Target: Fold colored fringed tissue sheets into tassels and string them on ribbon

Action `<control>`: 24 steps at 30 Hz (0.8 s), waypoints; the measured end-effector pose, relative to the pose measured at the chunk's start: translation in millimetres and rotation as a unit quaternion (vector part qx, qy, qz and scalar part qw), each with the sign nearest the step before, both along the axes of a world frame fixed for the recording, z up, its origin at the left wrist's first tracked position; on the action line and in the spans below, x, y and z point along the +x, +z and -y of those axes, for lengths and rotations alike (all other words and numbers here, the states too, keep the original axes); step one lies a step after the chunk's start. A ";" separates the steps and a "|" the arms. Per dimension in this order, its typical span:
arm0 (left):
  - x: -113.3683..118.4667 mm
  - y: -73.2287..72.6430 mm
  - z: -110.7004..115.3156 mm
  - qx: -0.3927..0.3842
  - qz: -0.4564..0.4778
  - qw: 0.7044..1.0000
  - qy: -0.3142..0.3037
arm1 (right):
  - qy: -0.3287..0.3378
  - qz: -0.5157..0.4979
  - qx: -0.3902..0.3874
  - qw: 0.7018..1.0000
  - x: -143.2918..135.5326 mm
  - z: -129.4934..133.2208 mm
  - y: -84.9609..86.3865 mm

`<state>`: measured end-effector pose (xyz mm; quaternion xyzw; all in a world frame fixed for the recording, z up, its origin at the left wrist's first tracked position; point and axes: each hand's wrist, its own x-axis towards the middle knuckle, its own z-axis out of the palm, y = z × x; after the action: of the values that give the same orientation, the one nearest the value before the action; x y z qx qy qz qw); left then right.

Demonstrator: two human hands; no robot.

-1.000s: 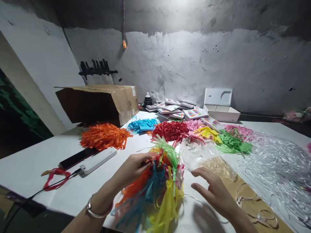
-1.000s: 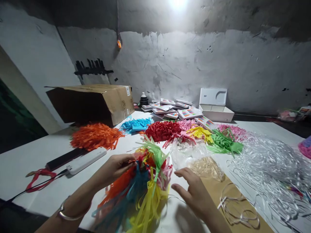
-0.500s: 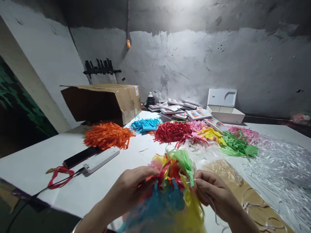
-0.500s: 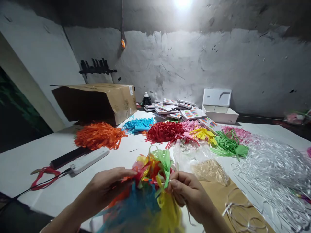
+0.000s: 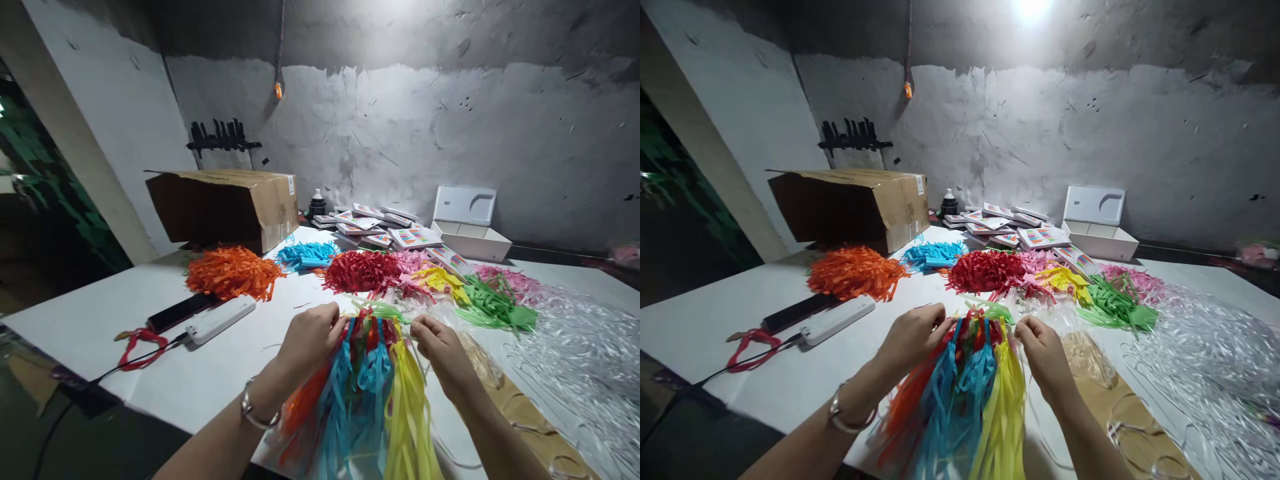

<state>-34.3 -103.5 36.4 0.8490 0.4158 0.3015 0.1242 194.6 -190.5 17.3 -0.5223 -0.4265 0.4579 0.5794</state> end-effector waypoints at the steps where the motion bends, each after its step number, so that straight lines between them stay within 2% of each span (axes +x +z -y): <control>1: 8.1 -2.2 -0.4 -0.007 0.009 1.000 -0.002 | -0.002 0.000 -0.003 1.000 -4.5 -1.4 -3.8; 5: 28.1 -18.1 19.0 -0.048 0.045 0.996 -0.063 | 0.033 -0.016 -0.042 0.998 -34.6 7.5 -28.5; 10: 24.7 -60.4 55.0 -0.064 0.080 0.987 -0.126 | 0.064 -0.064 -0.091 0.992 -63.2 18.4 -61.6; 13: 19.7 -82.5 65.4 -0.034 0.085 0.987 -0.129 | 0.068 -0.071 -0.089 0.991 -68.2 19.0 -71.4; 17: 15.4 -91.3 73.6 -0.095 0.089 0.984 -0.125 | 0.067 -0.073 -0.072 0.993 -68.6 18.6 -78.4; 21: -5.7 -103.4 87.7 -0.138 0.127 0.963 -0.191 | 0.040 -0.066 -0.056 0.995 -58.9 22.6 -85.6; 24: -44.6 -123.8 104.3 -0.180 0.140 0.953 -0.201 | 0.025 -0.058 -0.046 0.997 -46.9 28.5 -87.3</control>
<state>-78.9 -207.8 -87.4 0.8275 0.2626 0.3065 0.3903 147.7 -218.9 -70.0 -0.5103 -0.3838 0.5203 0.5671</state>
